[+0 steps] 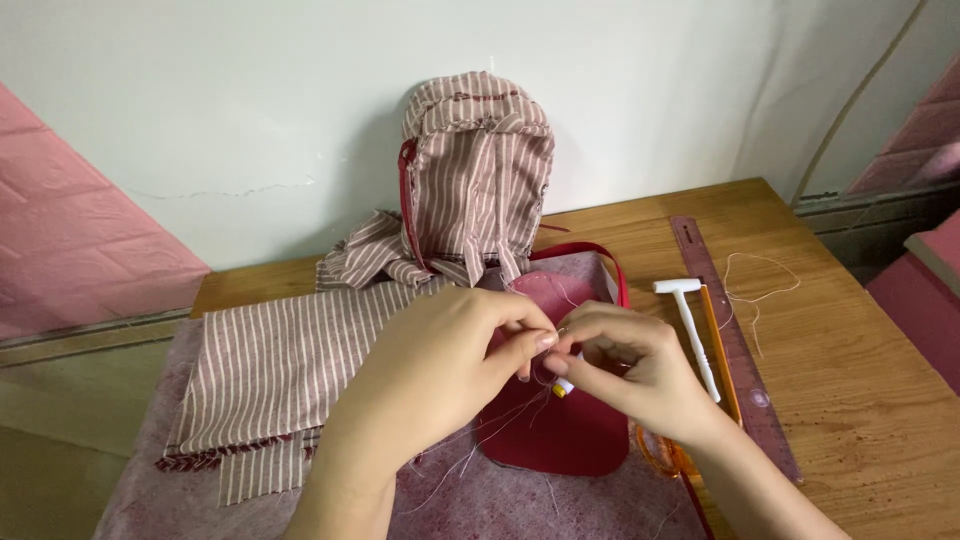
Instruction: Threading a needle and hand-sewing a red leather component
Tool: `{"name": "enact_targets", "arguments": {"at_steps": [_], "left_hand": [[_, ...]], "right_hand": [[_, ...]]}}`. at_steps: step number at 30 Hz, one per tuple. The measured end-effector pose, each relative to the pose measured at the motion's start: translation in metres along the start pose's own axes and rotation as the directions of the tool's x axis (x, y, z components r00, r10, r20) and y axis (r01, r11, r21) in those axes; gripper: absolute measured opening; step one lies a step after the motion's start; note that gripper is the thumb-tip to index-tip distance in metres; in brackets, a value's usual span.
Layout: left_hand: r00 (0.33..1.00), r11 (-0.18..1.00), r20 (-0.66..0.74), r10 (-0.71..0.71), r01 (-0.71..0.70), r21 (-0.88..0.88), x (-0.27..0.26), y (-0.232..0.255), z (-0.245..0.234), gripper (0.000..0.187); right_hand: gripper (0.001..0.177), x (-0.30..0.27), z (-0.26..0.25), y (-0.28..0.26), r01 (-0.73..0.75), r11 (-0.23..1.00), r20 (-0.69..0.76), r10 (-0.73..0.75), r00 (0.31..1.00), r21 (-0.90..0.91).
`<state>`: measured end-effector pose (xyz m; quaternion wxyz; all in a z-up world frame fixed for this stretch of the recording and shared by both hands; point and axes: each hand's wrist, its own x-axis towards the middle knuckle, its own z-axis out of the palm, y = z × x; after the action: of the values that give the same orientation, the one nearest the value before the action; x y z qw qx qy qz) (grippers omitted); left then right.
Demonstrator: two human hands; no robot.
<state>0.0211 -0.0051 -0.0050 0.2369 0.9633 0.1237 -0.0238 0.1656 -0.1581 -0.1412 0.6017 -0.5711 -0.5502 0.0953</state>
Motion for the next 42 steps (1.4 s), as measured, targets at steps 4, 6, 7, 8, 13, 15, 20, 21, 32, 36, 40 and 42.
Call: {"name": "enact_targets", "arguments": {"at_steps": [4,6,7,8,13,15,20,21,32,36,40,42], "left_hand": [[0.999,1.0,-0.035,-0.005,0.005,-0.02,-0.001,-0.005,-0.006,0.024],[0.998,0.999,-0.062,-0.015,0.012,-0.052,-0.002,-0.012,-0.009,0.019],[0.996,0.996,-0.085,-0.027,0.02,-0.086,-0.003,-0.016,-0.011,0.019],[0.996,0.996,-0.087,-0.025,0.018,-0.085,-0.005,-0.017,-0.014,0.019],[0.961,0.971,-0.219,-0.171,0.126,-0.205,-0.014,-0.019,-0.031,0.024],[0.945,0.969,-0.296,-0.137,0.066,-0.237,-0.018,-0.027,-0.032,0.024],[0.904,0.964,-0.416,-0.1,-0.016,-0.266,-0.028,-0.031,-0.037,0.026],[0.909,0.965,-0.407,-0.092,-0.019,-0.261,-0.03,-0.029,-0.039,0.027],[1.0,0.999,-0.004,-0.008,0.008,-0.039,-0.022,-0.026,-0.012,0.023],[0.978,0.978,0.002,0.209,-0.208,-0.018,-0.007,-0.018,0.008,0.016],[0.98,0.98,0.026,0.2,-0.199,-0.013,0.001,-0.018,0.006,0.021],[0.985,0.983,0.021,0.171,-0.169,-0.067,-0.002,-0.02,-0.006,0.019]], "right_hand": [[0.008,0.001,0.0,0.004,0.004,0.997,-0.034,-0.001,0.999,0.071],[0.01,0.0,-0.004,0.008,0.0,0.996,-0.053,0.005,0.999,0.089],[0.013,0.0,-0.006,0.01,-0.008,0.994,-0.071,0.016,0.997,0.109],[0.013,-0.001,-0.008,0.011,-0.005,0.994,-0.071,0.013,0.997,0.107],[0.016,0.0,-0.014,0.015,-0.117,0.993,-0.115,0.112,0.987,-0.029],[0.011,0.003,-0.014,0.018,-0.111,0.969,-0.097,0.091,0.991,-0.222],[0.007,0.002,-0.016,0.026,-0.166,0.812,-0.1,0.133,0.986,-0.56],[0.007,0.002,-0.016,0.025,-0.218,0.779,-0.109,0.191,0.975,-0.587],[0.037,0.0,-0.007,0.016,-0.152,0.986,-0.041,0.149,0.988,-0.075],[0.027,0.001,-0.001,0.01,-0.078,0.989,0.139,0.06,0.989,0.128],[0.012,-0.005,-0.001,0.019,-0.109,0.983,0.14,0.088,0.986,0.151],[0.017,0.0,-0.004,0.012,-0.071,0.986,0.151,0.048,0.987,0.153]]}}
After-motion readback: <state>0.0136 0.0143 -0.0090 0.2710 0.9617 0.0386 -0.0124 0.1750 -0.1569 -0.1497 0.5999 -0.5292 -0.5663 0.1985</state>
